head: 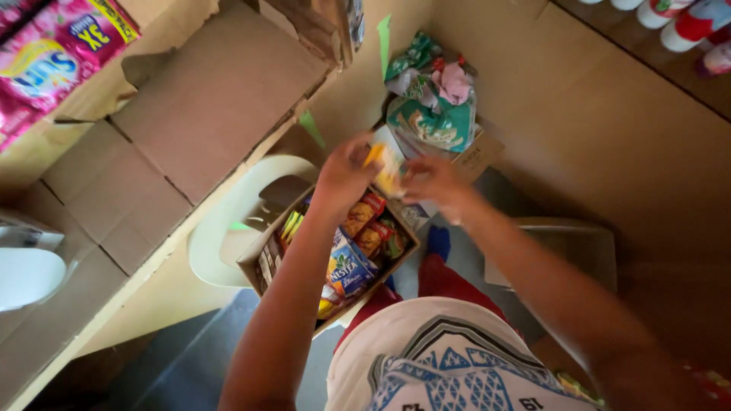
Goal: Picking up various items from shelves and placing them into cardboard boxes.
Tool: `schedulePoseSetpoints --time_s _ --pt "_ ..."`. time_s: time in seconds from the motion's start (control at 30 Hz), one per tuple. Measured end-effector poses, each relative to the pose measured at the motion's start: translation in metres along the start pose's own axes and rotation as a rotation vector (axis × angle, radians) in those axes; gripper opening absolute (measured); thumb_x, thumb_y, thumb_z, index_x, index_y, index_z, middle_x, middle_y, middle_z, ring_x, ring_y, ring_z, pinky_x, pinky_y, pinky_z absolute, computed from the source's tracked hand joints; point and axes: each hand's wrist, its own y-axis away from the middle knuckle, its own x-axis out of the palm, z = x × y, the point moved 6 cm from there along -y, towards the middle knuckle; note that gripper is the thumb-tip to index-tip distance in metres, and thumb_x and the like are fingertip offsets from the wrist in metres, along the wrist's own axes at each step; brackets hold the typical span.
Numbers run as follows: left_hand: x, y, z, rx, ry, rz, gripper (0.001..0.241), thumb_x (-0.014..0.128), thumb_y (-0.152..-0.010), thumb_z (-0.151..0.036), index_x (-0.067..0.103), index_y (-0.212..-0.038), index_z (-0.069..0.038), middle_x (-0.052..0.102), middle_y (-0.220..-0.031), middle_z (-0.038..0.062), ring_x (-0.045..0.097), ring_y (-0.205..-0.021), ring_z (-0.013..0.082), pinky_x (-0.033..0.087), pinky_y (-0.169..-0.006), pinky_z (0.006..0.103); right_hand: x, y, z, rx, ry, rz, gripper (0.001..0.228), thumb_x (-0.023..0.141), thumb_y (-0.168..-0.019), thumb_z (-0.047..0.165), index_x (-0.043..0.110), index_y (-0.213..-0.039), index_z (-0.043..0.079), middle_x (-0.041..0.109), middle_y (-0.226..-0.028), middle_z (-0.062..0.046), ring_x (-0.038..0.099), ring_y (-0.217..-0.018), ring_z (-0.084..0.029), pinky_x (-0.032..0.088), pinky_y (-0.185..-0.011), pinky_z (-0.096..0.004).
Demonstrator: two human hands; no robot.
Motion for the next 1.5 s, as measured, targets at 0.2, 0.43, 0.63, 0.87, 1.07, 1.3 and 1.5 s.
schedulePoseSetpoints --time_s 0.2,0.43,0.63,0.87,1.07,1.3,1.5 --pt "-0.002 0.029 0.176 0.276 -0.542 0.117 0.045 0.073 -0.078 -0.004 0.071 -0.122 -0.016 0.077 -0.107 0.018 0.074 -0.098 0.0324 0.057 -0.083 0.0417 0.021 -0.001 -0.136 0.339 0.232 0.029 0.050 0.082 -0.076 0.012 0.069 -0.123 0.001 0.075 -0.102 -0.012 0.075 -0.086 -0.025 0.065 -0.072 -0.037" --pt "0.020 0.065 0.176 -0.084 -0.853 0.093 0.032 0.065 -0.089 -0.017 0.077 -0.117 -0.026 0.074 -0.108 0.017 0.070 -0.101 0.0378 0.055 -0.088 0.0501 0.031 0.019 -0.144 0.112 1.156 0.059 0.016 0.077 -0.086 0.016 0.079 -0.092 0.002 0.073 -0.091 -0.022 0.071 -0.085 -0.037 0.056 -0.079 -0.049" --pt "0.025 0.054 0.168 -0.083 -0.939 0.194 0.041 0.065 -0.078 -0.015 0.074 -0.117 -0.025 0.073 -0.107 0.015 0.069 -0.101 0.0374 0.054 -0.085 0.0520 0.008 0.001 -0.152 -0.148 1.057 -0.019 0.015 0.076 -0.081 0.009 0.079 -0.094 0.003 0.072 -0.091 -0.024 0.069 -0.083 -0.040 0.056 -0.074 -0.049" --pt "0.020 0.050 0.180 0.048 -0.662 0.131 0.028 0.060 -0.092 -0.016 0.076 -0.115 -0.018 0.075 -0.109 0.016 0.072 -0.101 0.0350 0.058 -0.091 0.0448 -0.001 0.008 -0.154 0.240 0.249 -0.046 0.030 0.069 -0.082 0.001 0.075 -0.111 0.003 0.075 -0.090 -0.006 0.070 -0.077 -0.018 0.058 -0.064 -0.033" --pt "0.039 0.002 0.145 0.317 -0.400 0.112 0.031 0.063 -0.089 -0.008 0.074 -0.118 -0.009 0.075 -0.110 0.016 0.072 -0.101 0.0322 0.057 -0.086 0.0406 -0.009 -0.015 -0.113 0.146 -0.024 0.003 0.028 0.068 -0.086 0.007 0.071 -0.114 0.003 0.075 -0.096 -0.008 0.073 -0.083 -0.019 0.061 -0.070 -0.036" --pt "0.093 -0.056 0.122 -0.165 0.177 0.219 0.031 0.050 -0.103 -0.013 0.060 -0.133 -0.012 0.073 -0.107 0.006 0.069 -0.084 0.0193 0.053 -0.066 0.0327 -0.034 0.019 0.033 0.214 -0.166 -0.127 0.025 0.064 -0.094 0.023 0.069 -0.116 0.011 0.078 -0.104 -0.005 0.075 -0.090 -0.021 0.058 -0.073 -0.038" --pt "0.135 -0.085 -0.091 0.056 0.214 0.260 0.033 0.055 -0.100 -0.013 0.061 -0.132 -0.013 0.071 -0.116 0.006 0.073 -0.095 0.0180 0.059 -0.075 0.0314 -0.121 0.013 0.194 -0.225 -0.132 -0.144 0.028 0.062 -0.097 0.016 0.069 -0.120 0.003 0.075 -0.108 -0.007 0.073 -0.097 -0.021 0.061 -0.080 -0.039"
